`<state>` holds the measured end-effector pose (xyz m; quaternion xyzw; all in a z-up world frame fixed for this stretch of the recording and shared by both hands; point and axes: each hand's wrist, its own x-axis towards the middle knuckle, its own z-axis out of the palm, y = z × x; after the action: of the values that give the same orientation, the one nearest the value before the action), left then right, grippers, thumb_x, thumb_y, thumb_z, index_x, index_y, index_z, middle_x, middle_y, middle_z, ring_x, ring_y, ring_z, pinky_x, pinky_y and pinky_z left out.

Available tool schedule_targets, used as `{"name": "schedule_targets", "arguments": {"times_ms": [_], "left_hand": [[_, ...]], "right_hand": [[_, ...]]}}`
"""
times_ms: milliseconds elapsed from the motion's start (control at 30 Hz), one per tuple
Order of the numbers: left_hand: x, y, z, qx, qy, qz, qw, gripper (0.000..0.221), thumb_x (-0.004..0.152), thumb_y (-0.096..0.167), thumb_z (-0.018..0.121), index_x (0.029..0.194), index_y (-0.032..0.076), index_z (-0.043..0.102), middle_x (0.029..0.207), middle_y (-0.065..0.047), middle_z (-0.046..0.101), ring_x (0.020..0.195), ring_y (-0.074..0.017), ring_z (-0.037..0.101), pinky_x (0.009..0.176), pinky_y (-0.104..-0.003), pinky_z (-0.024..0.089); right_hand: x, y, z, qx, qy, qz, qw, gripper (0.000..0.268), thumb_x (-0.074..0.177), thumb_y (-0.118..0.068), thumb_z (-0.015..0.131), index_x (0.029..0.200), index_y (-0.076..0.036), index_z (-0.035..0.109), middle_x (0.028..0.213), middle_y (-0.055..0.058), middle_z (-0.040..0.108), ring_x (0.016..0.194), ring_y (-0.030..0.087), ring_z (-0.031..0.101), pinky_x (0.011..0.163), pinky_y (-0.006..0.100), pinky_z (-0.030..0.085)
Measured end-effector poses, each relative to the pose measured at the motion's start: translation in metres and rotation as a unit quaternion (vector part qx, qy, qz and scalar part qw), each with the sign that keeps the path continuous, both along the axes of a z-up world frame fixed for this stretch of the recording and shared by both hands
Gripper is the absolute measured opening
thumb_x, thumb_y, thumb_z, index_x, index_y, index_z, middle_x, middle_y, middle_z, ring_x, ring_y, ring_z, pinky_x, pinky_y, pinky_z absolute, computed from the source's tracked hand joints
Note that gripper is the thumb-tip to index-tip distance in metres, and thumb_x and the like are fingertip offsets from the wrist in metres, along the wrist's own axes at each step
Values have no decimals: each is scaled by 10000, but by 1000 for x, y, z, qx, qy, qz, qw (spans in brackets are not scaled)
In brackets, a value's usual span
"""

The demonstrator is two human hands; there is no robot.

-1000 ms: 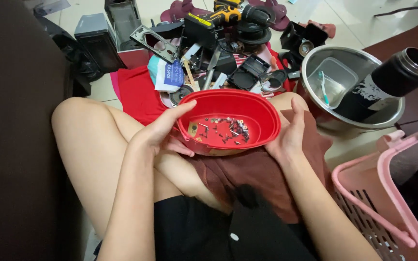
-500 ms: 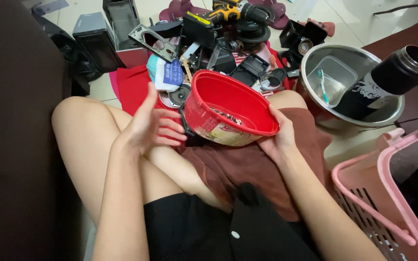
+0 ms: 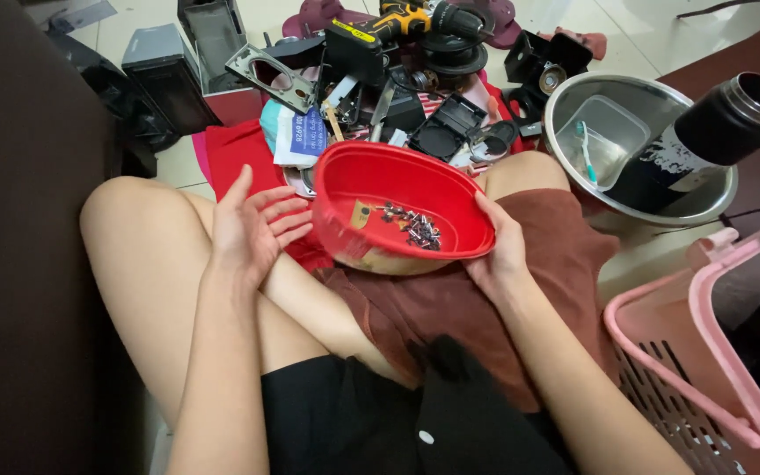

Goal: Sorting through a container of screws and fasteners and using a screwdriver on a small electronic component.

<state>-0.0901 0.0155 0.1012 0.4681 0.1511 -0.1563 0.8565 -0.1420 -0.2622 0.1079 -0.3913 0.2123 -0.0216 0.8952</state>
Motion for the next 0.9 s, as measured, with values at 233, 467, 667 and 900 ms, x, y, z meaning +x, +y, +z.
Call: {"name": "schedule_targets", "arguments": {"times_ms": [233, 467, 667, 900], "left_hand": [[5, -2, -10, 36, 6, -7, 999, 543, 764, 547, 543, 957, 40, 548, 837, -117, 566, 776, -285, 629, 732, -397, 523], [-1, -5, -3, 63, -1, -34, 997, 521, 760, 537, 548, 964, 58, 557, 872, -97, 559, 797, -265, 606, 716, -348, 493], [-9, -9, 11, 62, -2, -19, 998, 487, 757, 492, 583, 964, 52, 592, 873, -90, 582, 815, -263, 614, 711, -321, 498], [16, -15, -21, 76, 6, -50, 996, 506, 744, 500, 596, 998, 62, 611, 889, -147, 607, 812, -314, 628, 694, -370, 527]], "right_hand": [[-5, 6, 4, -54, -9, 35, 998, 385, 853, -237, 523, 1145, 11, 479, 1023, 243, 561, 843, 388, 628, 675, 414, 550], [-5, 10, 6, -50, -29, 16, 998, 381, 841, -241, 539, 1130, 4, 502, 1021, 227, 579, 827, 375, 634, 675, 419, 547], [-7, 12, 2, -116, -56, 25, 991, 339, 820, -175, 571, 1097, 19, 549, 957, 260, 586, 767, 379, 639, 673, 434, 550], [-8, 1, -7, -163, -64, 4, 985, 286, 792, -137, 608, 1038, 9, 611, 935, 227, 604, 771, 300, 632, 703, 389, 538]]}}
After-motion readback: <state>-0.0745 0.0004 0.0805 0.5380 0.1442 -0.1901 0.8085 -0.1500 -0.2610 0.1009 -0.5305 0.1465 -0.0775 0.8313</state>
